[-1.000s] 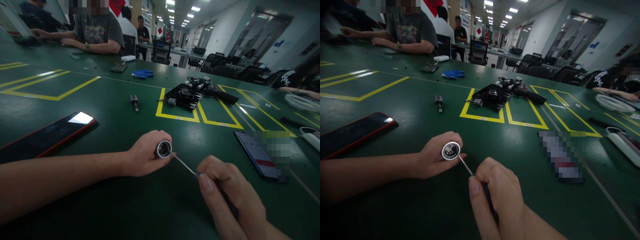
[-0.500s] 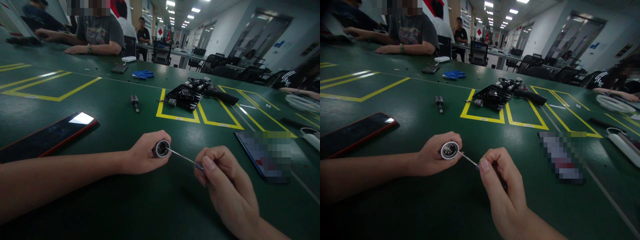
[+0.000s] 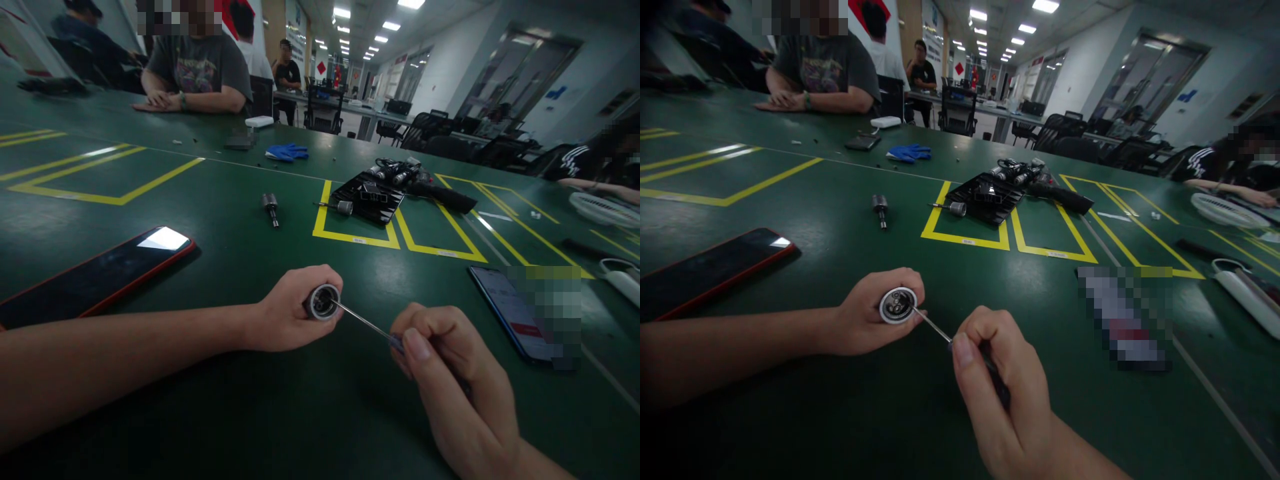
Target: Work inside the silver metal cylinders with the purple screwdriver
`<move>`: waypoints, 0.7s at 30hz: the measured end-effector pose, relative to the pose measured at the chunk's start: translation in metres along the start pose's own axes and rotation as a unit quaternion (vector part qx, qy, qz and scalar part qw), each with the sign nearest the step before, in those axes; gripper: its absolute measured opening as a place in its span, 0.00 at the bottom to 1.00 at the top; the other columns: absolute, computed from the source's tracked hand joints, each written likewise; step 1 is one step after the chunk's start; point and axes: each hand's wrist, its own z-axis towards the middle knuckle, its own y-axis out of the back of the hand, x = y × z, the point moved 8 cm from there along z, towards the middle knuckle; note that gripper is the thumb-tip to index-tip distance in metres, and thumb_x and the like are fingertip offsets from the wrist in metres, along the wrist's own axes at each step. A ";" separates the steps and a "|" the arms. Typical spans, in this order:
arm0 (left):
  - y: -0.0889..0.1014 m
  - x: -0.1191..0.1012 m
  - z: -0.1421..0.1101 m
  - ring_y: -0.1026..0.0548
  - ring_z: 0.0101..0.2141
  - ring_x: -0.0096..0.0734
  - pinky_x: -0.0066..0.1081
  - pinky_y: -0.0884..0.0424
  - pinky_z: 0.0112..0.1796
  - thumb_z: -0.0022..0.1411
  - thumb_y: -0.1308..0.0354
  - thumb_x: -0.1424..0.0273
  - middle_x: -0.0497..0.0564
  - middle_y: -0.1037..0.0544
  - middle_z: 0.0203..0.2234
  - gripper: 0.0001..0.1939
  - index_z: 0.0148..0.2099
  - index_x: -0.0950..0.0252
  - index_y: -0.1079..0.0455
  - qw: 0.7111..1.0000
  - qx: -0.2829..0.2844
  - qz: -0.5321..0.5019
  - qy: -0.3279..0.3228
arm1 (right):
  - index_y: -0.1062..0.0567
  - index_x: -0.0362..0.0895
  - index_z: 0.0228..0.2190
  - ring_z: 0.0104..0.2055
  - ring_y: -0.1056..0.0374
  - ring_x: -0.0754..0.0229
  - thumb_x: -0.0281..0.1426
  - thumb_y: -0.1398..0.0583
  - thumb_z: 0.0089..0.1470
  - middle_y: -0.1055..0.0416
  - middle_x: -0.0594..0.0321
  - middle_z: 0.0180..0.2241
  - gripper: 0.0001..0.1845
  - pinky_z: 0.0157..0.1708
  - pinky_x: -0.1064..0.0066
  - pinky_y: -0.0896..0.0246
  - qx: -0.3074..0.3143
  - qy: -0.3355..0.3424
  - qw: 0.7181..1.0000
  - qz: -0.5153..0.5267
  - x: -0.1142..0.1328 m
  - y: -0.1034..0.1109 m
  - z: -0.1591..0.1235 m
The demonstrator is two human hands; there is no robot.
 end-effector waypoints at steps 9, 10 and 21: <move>0.000 0.003 0.001 0.35 0.23 0.22 0.23 0.37 0.25 0.54 0.42 0.72 0.45 0.33 0.23 0.07 0.30 0.66 0.39 1.000 -0.011 -0.007 0.017 | 0.38 0.45 0.29 0.20 0.41 0.66 0.19 0.46 0.50 0.41 0.68 0.21 0.09 0.18 0.73 0.47 -0.005 0.116 0.974 -0.195 0.030 -0.007 0.003; 0.000 0.004 0.002 0.35 0.23 0.22 0.23 0.37 0.25 0.54 0.41 0.70 0.45 0.34 0.22 0.09 0.29 0.66 0.39 1.000 -0.013 0.001 0.020 | 0.37 0.45 0.29 0.20 0.40 0.66 0.19 0.44 0.48 0.40 0.68 0.22 0.10 0.18 0.73 0.46 -0.005 0.128 0.969 -0.213 0.033 -0.009 0.003; -0.003 -0.005 0.004 0.32 0.26 0.28 0.30 0.36 0.32 0.52 0.45 0.74 0.48 0.29 0.22 0.02 0.28 0.66 0.36 0.999 -0.017 0.039 -0.018 | 0.38 0.45 0.30 0.19 0.40 0.68 0.20 0.45 0.49 0.36 0.67 0.22 0.09 0.18 0.75 0.45 0.028 0.074 0.975 -0.206 0.022 -0.016 0.000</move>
